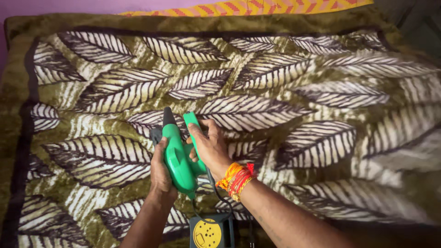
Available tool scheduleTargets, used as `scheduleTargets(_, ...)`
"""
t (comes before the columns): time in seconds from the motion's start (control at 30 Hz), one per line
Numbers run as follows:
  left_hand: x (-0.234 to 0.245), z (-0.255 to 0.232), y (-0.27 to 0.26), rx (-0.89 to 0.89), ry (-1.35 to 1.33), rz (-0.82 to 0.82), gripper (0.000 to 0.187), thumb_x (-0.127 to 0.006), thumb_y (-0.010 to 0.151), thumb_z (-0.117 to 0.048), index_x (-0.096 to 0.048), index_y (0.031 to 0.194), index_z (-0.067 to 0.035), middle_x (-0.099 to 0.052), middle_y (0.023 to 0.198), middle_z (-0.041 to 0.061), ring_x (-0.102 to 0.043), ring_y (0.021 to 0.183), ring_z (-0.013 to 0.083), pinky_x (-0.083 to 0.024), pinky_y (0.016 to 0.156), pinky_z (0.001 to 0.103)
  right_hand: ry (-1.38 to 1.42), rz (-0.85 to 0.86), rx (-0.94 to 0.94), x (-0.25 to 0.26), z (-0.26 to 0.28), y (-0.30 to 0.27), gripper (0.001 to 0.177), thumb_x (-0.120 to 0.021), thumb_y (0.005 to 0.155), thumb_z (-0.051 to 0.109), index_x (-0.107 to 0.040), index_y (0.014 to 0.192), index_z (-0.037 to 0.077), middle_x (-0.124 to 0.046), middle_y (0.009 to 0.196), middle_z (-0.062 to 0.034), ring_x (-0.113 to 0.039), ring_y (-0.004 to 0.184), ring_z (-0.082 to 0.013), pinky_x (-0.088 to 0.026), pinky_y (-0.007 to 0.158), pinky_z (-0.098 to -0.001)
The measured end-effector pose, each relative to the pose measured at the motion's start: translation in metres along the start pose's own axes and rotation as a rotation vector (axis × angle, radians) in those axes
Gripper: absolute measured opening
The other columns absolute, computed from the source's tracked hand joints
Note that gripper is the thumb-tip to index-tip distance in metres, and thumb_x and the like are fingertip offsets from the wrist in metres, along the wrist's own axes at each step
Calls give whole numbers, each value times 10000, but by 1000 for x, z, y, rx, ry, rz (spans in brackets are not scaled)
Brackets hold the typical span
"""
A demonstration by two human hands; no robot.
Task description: The person uses a green handheld steamer to press a patterned bedspread laid out on a bed. They move the steamer back and forth across the fabric surface, focusing on different sections to smooth out wrinkles.
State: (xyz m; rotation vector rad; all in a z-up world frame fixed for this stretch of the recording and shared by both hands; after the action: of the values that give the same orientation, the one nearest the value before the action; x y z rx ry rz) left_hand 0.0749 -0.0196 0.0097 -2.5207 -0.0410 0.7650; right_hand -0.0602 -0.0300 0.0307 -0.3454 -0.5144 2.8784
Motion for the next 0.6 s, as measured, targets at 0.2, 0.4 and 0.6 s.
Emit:
scheduleTargets(0.2,-10,-11,-9,25,23,37,565,-439,972,-553,-622,1112,-37,-673,809,134,-642,732,241,-527,676,380,19,19,26,-3,11,-3,456,-653,944,385,-541,1241,57,-701,821,-122,-588,449,-144,-481,400,-295)
scheduleTargets(0.4,-5,-12,-8,36,-29,42,547,-427,980,-543,-599,1110,-40,-651,796,126,-631,736,248,-536,679,408,-1,9,33,-9,8,-1,459,-651,939,380,-541,1235,47,-703,824,-129,-587,444,-143,-479,392,-302)
scheduleTargets(0.6,-1,-16,-9,-6,-1,6,528,-434,980,-524,-595,1130,-44,-655,819,125,-630,750,250,-540,702,409,9,39,35,-13,4,0,492,-647,947,393,-516,1278,54,-690,839,-124,-582,465,-142,-480,412,-302)
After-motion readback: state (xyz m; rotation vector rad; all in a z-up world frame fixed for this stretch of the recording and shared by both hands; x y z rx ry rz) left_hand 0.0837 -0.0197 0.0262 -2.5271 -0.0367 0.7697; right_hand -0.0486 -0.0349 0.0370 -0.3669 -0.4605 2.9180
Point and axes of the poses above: each hand's wrist, its own y-axis towards the middle knuckle, its own x-axis out of the back of the hand, z = x × y, the point moved 2 cm from there along y, towards the middle knuckle
